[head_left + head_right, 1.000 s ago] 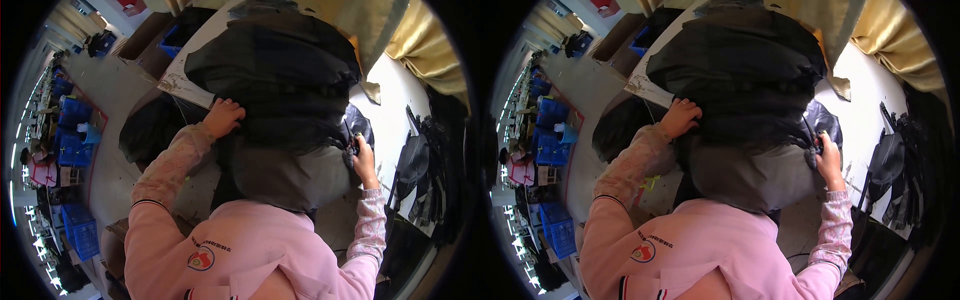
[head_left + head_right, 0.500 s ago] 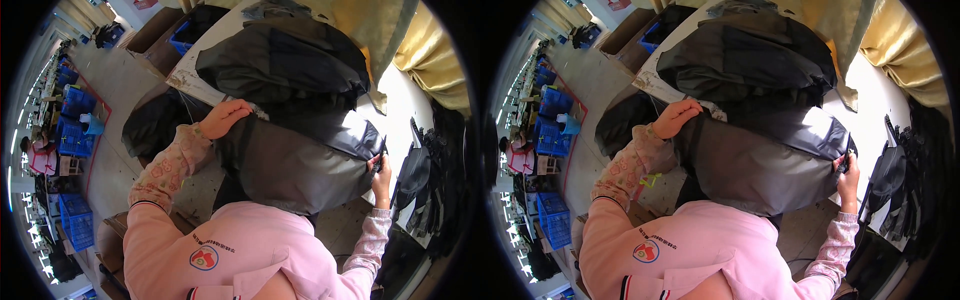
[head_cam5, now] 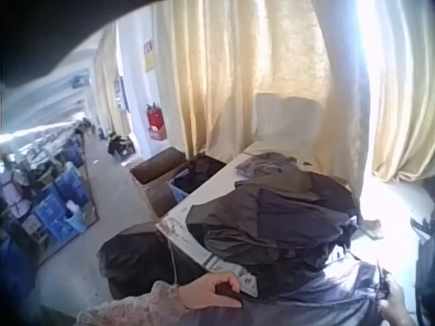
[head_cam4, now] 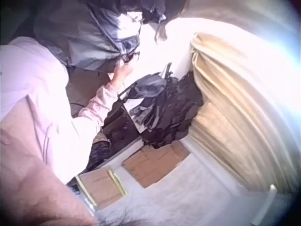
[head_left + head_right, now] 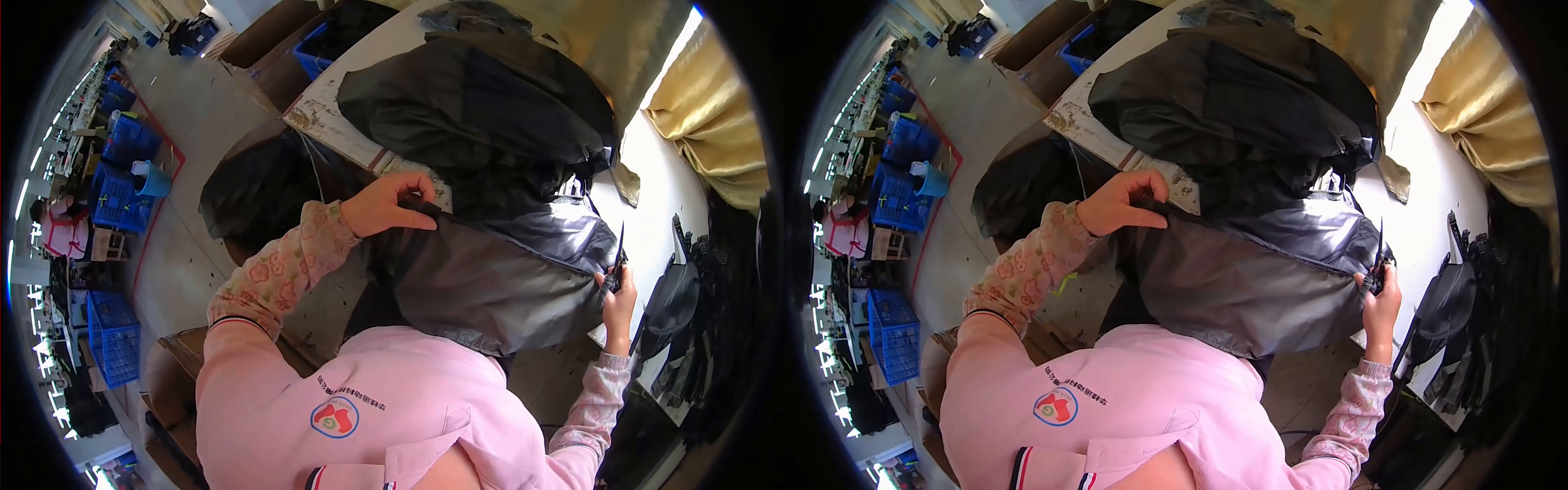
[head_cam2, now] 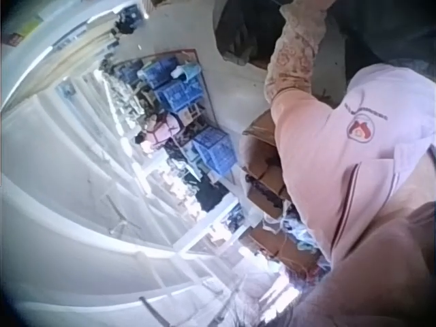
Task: Trimming excess material from a large piece of dark fabric using scissors.
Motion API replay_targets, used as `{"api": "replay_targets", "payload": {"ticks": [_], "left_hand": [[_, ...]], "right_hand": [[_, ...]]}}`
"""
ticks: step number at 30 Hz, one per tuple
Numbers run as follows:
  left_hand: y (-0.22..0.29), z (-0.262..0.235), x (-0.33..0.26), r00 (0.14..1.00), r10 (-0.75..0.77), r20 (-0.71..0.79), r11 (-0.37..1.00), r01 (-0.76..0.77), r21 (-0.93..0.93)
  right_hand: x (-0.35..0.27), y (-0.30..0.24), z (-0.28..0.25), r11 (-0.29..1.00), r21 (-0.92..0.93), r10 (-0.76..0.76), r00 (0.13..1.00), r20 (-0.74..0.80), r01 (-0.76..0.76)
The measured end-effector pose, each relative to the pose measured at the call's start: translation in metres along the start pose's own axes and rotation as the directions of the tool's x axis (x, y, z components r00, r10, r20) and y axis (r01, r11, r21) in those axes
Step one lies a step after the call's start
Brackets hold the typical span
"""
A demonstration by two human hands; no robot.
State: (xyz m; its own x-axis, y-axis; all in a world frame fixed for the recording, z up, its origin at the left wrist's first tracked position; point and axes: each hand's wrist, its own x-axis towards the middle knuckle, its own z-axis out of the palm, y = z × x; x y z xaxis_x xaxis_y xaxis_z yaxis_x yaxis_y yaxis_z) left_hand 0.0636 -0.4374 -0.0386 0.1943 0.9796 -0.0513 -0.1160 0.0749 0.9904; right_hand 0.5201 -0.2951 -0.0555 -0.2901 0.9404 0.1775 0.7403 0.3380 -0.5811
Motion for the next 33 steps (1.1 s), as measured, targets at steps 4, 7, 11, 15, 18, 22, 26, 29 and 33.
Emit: {"api": "replay_targets", "payload": {"ticks": [4, 7, 11, 15, 18, 22, 26, 29, 33], "left_hand": [[0.007, 0.008, 0.0, 0.999, 0.012, -0.052, 1.0, -0.012, -0.006], [0.013, 0.018, 0.003, 0.999, -0.008, -0.05, 1.0, 0.008, -0.008], [0.016, 0.026, 0.006, 0.997, -0.019, -0.075, 0.999, 0.021, 0.029], [0.022, 0.034, 0.007, 0.998, -0.047, -0.05, 0.999, 0.047, 0.004], [0.02, 0.037, 0.008, 1.0, -0.019, -0.02, 1.0, 0.02, 0.018], [0.023, 0.041, 0.01, 0.999, -0.042, 0.005, 0.999, 0.042, 0.014], [0.029, 0.044, 0.01, 0.996, -0.082, 0.023, 0.997, 0.082, 0.012], [0.027, 0.044, 0.009, 0.997, -0.081, 0.016, 0.997, 0.081, 0.004], [0.026, 0.043, 0.009, 0.997, -0.067, 0.032, 0.997, 0.066, 0.032]], "right_hand": [[0.003, -0.08, -0.013, 0.983, -0.068, -0.164, 0.98, 0.109, 0.172], [0.005, -0.138, -0.01, 0.9, -0.108, -0.391, 0.893, 0.224, 0.422], [0.011, -0.178, 0.002, 0.799, -0.164, -0.506, 0.795, 0.335, 0.578], [0.014, -0.19, 0.01, 0.775, -0.142, -0.526, 0.753, 0.395, 0.615], [0.014, -0.193, 0.012, 0.784, -0.136, -0.507, 0.752, 0.421, 0.605], [0.013, -0.2, 0.014, 0.781, -0.152, -0.495, 0.75, 0.439, 0.605], [0.012, -0.205, 0.012, 0.792, -0.145, -0.491, 0.76, 0.425, 0.593], [0.012, -0.199, 0.012, 0.79, -0.174, -0.468, 0.761, 0.448, 0.588], [0.012, -0.187, 0.015, 0.766, -0.186, -0.497, 0.75, 0.437, 0.616]]}}
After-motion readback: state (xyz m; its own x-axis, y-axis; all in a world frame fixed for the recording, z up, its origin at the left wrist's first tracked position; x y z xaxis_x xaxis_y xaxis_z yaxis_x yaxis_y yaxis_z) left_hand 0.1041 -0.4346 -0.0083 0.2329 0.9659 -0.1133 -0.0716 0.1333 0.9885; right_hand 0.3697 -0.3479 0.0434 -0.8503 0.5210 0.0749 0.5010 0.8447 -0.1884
